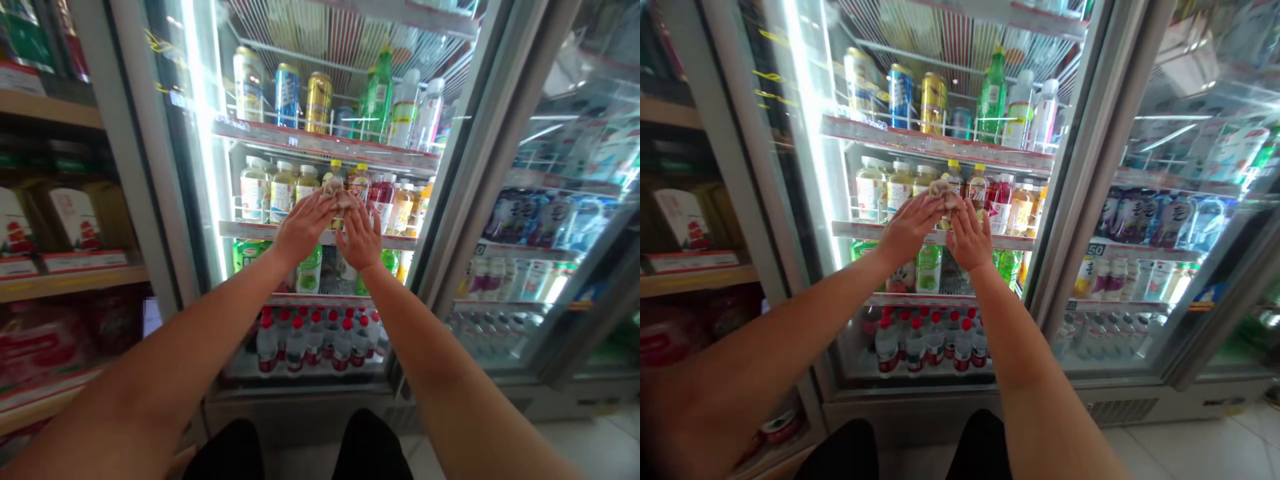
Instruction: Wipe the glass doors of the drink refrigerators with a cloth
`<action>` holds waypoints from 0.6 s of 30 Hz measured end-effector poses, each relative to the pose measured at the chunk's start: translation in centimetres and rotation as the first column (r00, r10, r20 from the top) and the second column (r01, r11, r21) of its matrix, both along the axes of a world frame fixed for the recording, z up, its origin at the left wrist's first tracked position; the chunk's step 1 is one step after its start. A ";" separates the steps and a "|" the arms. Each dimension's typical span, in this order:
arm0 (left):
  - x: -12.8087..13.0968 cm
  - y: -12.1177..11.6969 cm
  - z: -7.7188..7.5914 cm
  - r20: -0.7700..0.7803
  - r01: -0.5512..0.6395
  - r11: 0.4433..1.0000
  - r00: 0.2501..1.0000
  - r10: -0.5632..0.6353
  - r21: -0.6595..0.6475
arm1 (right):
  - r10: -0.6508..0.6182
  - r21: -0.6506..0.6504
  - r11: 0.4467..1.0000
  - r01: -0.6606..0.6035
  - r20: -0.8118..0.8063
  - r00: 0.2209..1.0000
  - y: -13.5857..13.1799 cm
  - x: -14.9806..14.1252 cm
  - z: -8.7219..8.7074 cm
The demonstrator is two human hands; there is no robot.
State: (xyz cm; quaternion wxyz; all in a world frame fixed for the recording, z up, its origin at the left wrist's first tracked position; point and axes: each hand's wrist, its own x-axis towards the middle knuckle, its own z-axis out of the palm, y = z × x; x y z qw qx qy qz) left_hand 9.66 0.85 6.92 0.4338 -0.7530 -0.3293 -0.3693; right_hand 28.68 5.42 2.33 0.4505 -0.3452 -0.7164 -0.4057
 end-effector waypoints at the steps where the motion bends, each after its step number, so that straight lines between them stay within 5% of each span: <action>1: -0.5 -0.3 -0.4 -0.047 0.001 1.000 0.999 -0.002 -0.015 | 0.001 0.001 1.000 -0.001 0.003 1.000 0.0 0.0 0.0; 7: -4.1 -0.7 0.4 0.088 -0.083 0.995 0.993 0.077 0.060 | -0.021 0.004 1.000 0.021 0.007 1.000 -0.3 0.1 0.0; 10: -4.0 -0.8 -2.7 0.035 -0.064 0.997 0.997 0.063 0.039 | -0.017 -0.010 1.000 0.017 0.014 1.000 -0.3 0.1 0.0; 14: -4.2 -1.6 -6.6 -0.410 0.025 0.986 0.907 -0.092 -0.166 | -0.029 0.011 1.000 0.029 0.014 0.999 -0.2 0.0 0.0; 16: -5.1 -1.8 -6.1 -0.461 0.020 0.981 0.881 -0.108 -0.192 | -0.029 0.010 1.000 0.029 0.008 1.000 -0.1 0.0 0.0; 18: -6.1 -1.7 -4.6 -0.351 0.005 0.994 0.935 -0.042 -0.107 | -0.024 0.001 1.000 0.024 0.005 1.000 -0.1 0.0 0.0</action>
